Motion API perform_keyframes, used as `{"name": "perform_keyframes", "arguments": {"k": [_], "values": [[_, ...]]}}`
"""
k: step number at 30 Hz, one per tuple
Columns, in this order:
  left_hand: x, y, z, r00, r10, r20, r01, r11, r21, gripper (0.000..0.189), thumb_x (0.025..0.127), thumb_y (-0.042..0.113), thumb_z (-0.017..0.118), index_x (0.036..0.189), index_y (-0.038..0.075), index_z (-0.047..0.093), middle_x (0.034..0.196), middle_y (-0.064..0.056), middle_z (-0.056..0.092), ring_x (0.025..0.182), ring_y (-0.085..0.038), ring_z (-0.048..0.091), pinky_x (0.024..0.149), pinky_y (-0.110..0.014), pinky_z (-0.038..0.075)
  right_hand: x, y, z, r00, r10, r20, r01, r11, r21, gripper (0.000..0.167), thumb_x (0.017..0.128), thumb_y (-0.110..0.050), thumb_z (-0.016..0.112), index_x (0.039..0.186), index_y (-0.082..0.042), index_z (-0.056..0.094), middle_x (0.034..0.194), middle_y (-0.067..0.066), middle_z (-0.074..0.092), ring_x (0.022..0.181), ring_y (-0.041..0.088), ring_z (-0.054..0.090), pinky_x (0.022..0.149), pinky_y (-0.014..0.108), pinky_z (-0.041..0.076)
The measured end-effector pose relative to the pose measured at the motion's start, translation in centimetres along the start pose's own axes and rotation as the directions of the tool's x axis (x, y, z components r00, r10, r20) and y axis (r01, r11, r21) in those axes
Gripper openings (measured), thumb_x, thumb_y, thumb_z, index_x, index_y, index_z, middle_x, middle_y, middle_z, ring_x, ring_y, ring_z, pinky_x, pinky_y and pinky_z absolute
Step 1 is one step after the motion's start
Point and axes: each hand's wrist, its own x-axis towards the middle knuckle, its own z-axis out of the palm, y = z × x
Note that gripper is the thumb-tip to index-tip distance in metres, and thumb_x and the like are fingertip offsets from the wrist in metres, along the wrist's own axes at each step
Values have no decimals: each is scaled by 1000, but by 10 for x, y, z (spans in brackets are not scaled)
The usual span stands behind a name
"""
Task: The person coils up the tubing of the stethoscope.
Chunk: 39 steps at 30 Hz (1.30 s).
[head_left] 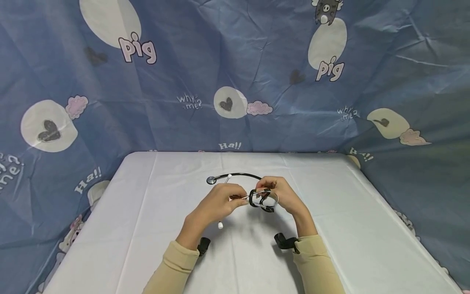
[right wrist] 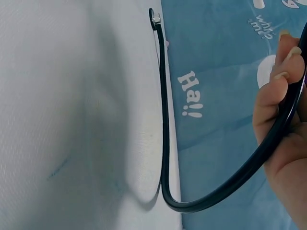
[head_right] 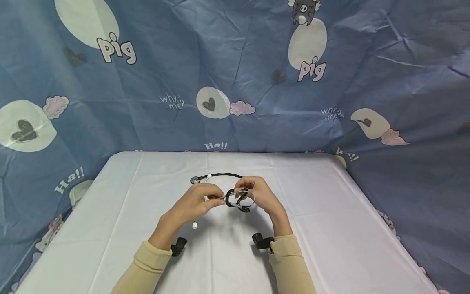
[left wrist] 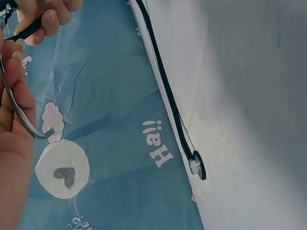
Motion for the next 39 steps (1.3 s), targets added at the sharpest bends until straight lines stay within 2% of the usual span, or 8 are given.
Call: {"name": "perform_keyframes", "arguments": {"k": [5, 9, 14, 19, 24, 28, 34, 39], "values": [[0, -2, 2, 999, -2, -39, 2, 1000, -6, 6, 91, 27, 72, 92, 21, 73, 85, 14, 69, 77, 1, 60, 73, -29, 54, 0, -2, 0, 997, -51, 54, 52, 998, -17, 15, 85, 13, 59, 94, 5, 68, 87, 19, 70, 75, 14, 67, 69, 32, 57], [0, -3, 3, 997, 1, -76, 1, 1000, 28, 5, 91, 27, 72, 92, 22, 73, 83, 15, 67, 75, 1, 58, 72, -25, 52, 1, -1, 1, 996, -56, 64, 59, 997, -40, 24, 84, 17, 49, 93, 4, 66, 88, 21, 70, 78, 15, 68, 69, 36, 57], [0, -2, 1, 990, -37, -133, 45, 997, 58, 5, 91, 27, 72, 90, 22, 72, 86, 14, 67, 77, -1, 59, 74, -24, 52, 2, -1, 5, 999, -25, 27, 26, 998, -57, 12, 89, 4, 58, 96, 1, 68, 91, 15, 71, 82, 17, 65, 74, 32, 52], [1, -1, -1, 978, -86, -190, 96, 994, 45, 4, 90, 23, 73, 93, 21, 74, 94, 11, 72, 84, -3, 64, 77, -25, 54, 3, -3, 10, 1000, 5, 4, -5, 1000, 30, 15, 93, -1, 57, 104, 4, 67, 91, 13, 71, 82, 30, 65, 70, 38, 57], [1, -1, 1, 971, -100, -219, 113, 992, 48, 4, 90, 23, 73, 94, 22, 74, 96, 11, 72, 85, -4, 66, 76, -25, 55, 4, -2, 12, 1000, 8, 11, -8, 999, 49, 14, 93, -6, 62, 103, 2, 68, 85, 22, 72, 70, 20, 63, 69, 38, 57], [2, -2, 1, 957, -109, -268, 128, 990, 54, 5, 89, 22, 75, 94, 21, 75, 95, 10, 73, 84, -5, 66, 76, -26, 55, 4, -1, 13, 999, -24, 26, 23, 999, 30, 9, 92, -4, 65, 99, 1, 68, 88, 27, 71, 66, 17, 61, 69, 36, 56], [2, -1, 1, 935, -127, -330, 157, 985, 67, 5, 87, 21, 76, 92, 20, 73, 88, 9, 71, 78, -5, 65, 72, -26, 54, 4, -5, 16, 999, -13, 43, 12, 999, 40, 6, 91, -3, 64, 91, 3, 64, 83, 15, 74, 66, 16, 63, 71, 30, 55], [3, 0, 1, 920, -135, -368, 172, 982, 71, 4, 87, 22, 76, 89, 21, 73, 83, 10, 71, 74, -6, 64, 69, -27, 53, 3, -8, 17, 998, -26, 50, 23, 998, 54, 11, 92, -6, 65, 98, 3, 66, 82, 17, 72, 65, 17, 63, 69, 33, 55]]}}
